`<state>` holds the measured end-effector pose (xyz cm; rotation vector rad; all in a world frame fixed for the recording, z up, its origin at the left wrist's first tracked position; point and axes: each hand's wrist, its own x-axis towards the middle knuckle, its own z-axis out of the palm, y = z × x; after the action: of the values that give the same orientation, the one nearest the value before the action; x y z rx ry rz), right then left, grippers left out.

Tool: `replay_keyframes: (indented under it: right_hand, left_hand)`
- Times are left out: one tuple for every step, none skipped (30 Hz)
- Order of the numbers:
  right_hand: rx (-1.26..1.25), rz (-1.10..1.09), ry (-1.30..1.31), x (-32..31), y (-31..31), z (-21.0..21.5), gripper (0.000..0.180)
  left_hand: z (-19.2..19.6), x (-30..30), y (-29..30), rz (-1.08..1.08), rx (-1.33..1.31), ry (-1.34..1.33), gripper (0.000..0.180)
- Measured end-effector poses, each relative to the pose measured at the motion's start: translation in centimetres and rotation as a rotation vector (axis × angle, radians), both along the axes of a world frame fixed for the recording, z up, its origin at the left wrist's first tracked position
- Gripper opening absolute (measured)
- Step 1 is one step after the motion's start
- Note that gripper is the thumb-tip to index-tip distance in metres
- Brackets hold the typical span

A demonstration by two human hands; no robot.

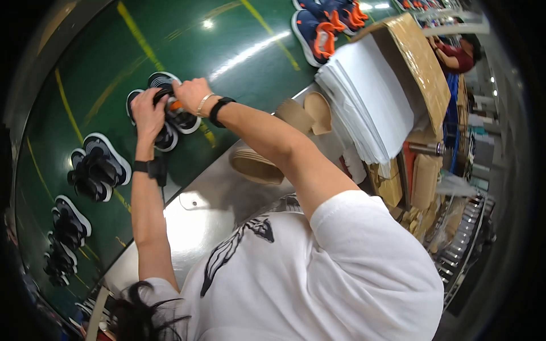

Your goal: Insert shoe lasts into finished sneakers and prepare them for packaging on an assembly line.

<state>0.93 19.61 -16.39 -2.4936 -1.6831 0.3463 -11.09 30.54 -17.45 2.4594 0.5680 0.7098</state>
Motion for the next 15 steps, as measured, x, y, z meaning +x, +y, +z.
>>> replay_keyframes:
  right_hand:
    - [-0.013, 0.016, 0.039, 0.5, -0.2, 1.0, 0.039]
    - [-0.058, 0.088, 0.057, 1.1, -0.8, 2.4, 0.043]
    - [0.074, 0.169, -0.006, 2.1, -1.8, 4.2, 0.044]
    - [0.203, 0.252, -0.069, 3.3, -3.4, 6.0, 0.045]
    - [0.369, 0.24, -0.062, 5.2, -5.7, 8.1, 0.04]
    - [0.644, 0.262, -0.075, 7.3, -8.6, 9.9, 0.031]
    - [0.747, 0.179, -0.127, 9.2, -12.3, 12.5, 0.025]
    - [0.788, 0.118, -0.183, 11.7, -16.2, 13.9, 0.019]
    - [0.752, 0.008, -0.221, 13.2, -20.4, 15.9, 0.016]
    - [0.837, -0.093, -0.141, 14.4, -24.2, 16.8, 0.015]
    - [0.648, -0.249, -0.194, 16.2, -28.3, 16.8, 0.018]
    - [0.583, -0.249, -0.302, 17.9, -31.8, 16.0, 0.026]
    - [0.553, -0.22, -0.291, 19.4, -34.5, 14.5, 0.035]
    - [0.421, -0.167, -0.316, 21.1, -37.7, 12.1, 0.045]
    - [0.414, -0.097, -0.286, 21.7, -39.5, 9.9, 0.041]
  left_hand:
    - [0.0, -0.2, -0.3, 0.056, 0.038, -0.011, 0.025]
    - [1.9, -0.3, -1.2, 0.077, 0.006, 0.024, 0.036]
    - [3.2, 0.3, -2.6, 0.179, -0.016, -0.199, 0.041]
    - [4.5, 0.9, -4.0, 0.237, -0.094, -0.289, 0.039]
    - [7.0, 1.3, -6.0, 0.296, -0.173, -0.373, 0.037]
    - [9.6, 1.8, -8.8, 0.301, -0.202, -0.406, 0.031]
    - [12.5, 2.7, -12.6, 0.222, -0.374, -0.454, 0.023]
    - [14.1, 3.2, -16.3, 0.104, -0.335, -0.465, 0.019]
    - [15.0, 3.7, -20.4, -0.058, -0.357, -0.461, 0.012]
    - [15.9, 4.2, -24.2, -0.252, -0.478, -0.478, 0.015]
    - [15.8, 5.0, -28.0, -0.362, -0.574, -0.42, 0.019]
    - [14.7, 6.0, -31.3, -0.449, -0.667, -0.348, 0.02]
    - [12.9, 7.5, -33.7, -0.461, -0.719, -0.283, 0.023]
    - [11.1, 9.1, -35.8, -0.482, -0.775, -0.219, 0.027]
    - [9.1, 10.9, -37.1, -0.481, -0.765, -0.232, 0.027]
